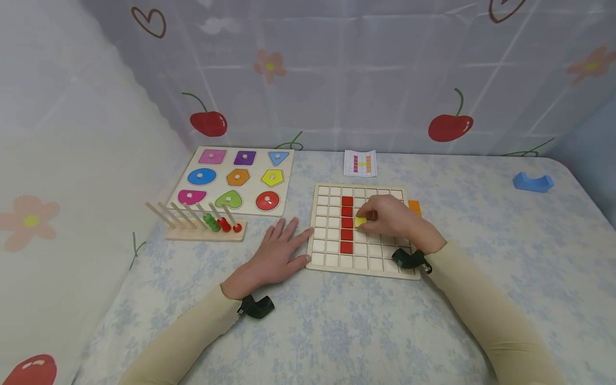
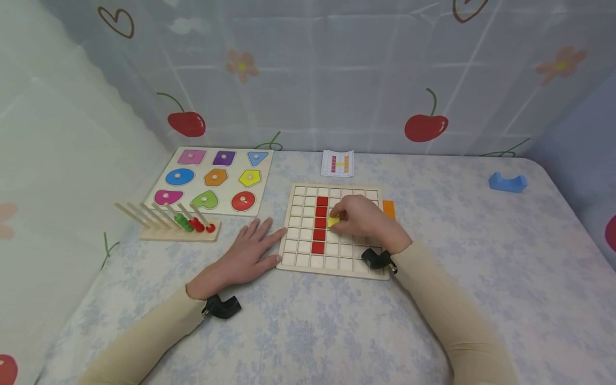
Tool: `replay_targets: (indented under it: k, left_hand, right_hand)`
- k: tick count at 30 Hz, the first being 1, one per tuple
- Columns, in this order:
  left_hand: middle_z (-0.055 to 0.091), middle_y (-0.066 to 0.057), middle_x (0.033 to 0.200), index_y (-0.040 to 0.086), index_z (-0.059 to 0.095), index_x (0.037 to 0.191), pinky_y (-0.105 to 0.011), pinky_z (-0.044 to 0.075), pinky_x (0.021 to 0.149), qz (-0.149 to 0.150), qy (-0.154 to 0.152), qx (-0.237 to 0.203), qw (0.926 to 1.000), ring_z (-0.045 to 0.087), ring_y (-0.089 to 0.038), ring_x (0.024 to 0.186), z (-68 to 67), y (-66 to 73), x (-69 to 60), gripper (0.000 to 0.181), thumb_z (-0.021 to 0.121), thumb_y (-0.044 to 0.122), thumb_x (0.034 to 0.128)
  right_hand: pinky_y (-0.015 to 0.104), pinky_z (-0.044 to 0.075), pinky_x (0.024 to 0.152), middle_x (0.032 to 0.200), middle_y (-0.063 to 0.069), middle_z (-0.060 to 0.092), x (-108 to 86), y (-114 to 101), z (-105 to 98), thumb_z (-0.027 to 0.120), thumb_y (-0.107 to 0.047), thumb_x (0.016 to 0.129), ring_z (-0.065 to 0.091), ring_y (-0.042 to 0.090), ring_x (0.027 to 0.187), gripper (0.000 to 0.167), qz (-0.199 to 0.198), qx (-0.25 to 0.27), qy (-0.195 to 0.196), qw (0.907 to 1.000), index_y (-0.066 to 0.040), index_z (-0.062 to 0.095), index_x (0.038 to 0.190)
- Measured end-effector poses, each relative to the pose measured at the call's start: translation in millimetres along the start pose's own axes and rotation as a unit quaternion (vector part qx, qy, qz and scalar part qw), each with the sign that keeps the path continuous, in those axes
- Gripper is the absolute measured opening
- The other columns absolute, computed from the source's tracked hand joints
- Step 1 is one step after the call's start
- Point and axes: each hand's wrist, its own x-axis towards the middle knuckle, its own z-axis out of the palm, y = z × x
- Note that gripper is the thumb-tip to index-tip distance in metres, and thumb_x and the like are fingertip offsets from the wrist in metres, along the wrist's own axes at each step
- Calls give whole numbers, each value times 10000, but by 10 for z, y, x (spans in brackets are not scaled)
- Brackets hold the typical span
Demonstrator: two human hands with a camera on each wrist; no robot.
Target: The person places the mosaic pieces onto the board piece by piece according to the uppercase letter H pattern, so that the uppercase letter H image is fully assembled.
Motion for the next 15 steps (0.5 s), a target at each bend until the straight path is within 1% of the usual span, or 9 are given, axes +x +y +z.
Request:
replay_targets:
  k: [10,15]
  left_hand:
    - [181,-210,1700,202,355,1602,-660,96,1246,39,45,-25,10000,56,-482,1578,-6,14,-8,650,558,412,1021]
    - [185,-210,1699,200,360,1601,-661,99,1245,46,46,0,10000,57,-482,1578,-13,14,-4,646,556,408,1021]
  right_hand:
    - [315,474,729,875,28,697,-17,-11,15,837,-148,826,541,153,777,216,-61,96,36,9999,-75,803,1027]
    - [314,484,735,904,32,716,-19,-3,15,845,-154,820,556,149,787,227,-3,118,46,9999,-80,805,1031]
